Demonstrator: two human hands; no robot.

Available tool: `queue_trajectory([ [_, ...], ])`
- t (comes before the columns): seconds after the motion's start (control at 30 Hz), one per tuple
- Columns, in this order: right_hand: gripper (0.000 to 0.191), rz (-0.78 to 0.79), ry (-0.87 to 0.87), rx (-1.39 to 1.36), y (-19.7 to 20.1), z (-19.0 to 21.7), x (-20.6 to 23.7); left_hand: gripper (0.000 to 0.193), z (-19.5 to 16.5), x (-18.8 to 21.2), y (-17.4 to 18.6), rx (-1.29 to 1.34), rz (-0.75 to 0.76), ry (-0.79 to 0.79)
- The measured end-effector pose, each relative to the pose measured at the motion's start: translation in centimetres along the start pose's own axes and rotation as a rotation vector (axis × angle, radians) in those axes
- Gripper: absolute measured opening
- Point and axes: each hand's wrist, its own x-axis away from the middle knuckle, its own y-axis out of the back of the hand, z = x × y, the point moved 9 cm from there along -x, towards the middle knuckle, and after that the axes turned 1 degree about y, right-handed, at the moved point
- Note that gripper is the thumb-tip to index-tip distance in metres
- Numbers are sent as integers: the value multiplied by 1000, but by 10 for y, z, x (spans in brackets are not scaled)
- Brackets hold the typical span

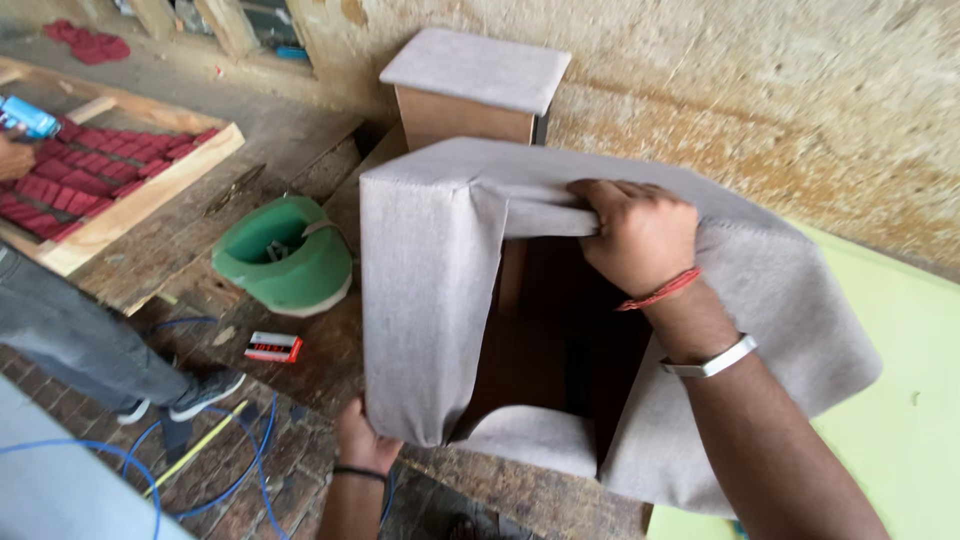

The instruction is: The person stretches a gray fabric cover over a wooden furniture frame on a workbench, pressing and smoothing the fabric and stapling it along the edges with a pneumatic staple gun. They use shears to trim excess fabric at a corner, then handle a small white marking object.

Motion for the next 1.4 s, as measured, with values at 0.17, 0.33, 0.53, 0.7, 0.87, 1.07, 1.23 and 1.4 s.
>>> queue_trajectory([
  [0.17, 49, 5, -21, 12, 4, 23, 8, 45, -69, 27, -41, -544, -10, -489],
  [0.33, 57, 76, -51, 50, 12, 50, 21, 50, -132, 183, -178, -915, 286, -1519],
  [0.53, 61, 87, -36, 63, 31, 93, 50, 76, -93, 255, -267, -1423, 497, -1843],
  [0.7, 62, 130, -133, 6, 41, 115, 81, 40, -63, 266, -233, -1409, 313, -2049],
  [0.87, 56, 168, -176, 0, 50, 132, 116, 34, -46, 273, -176, -1158, 505, -2045],
  [1.07, 40, 172, -222, 6, 56, 162, 164, 28, -25, 286, -116, -1109, 468, -2023],
  [1.23, 49, 151, -212, -54, 77, 177, 197, 30, -15, 297, -97, -1070, 491, -1962],
  [1.4, 47, 138, -283, -288, 112, 172, 239, 29, -17, 305, -106, -1145, 498, -1861],
])
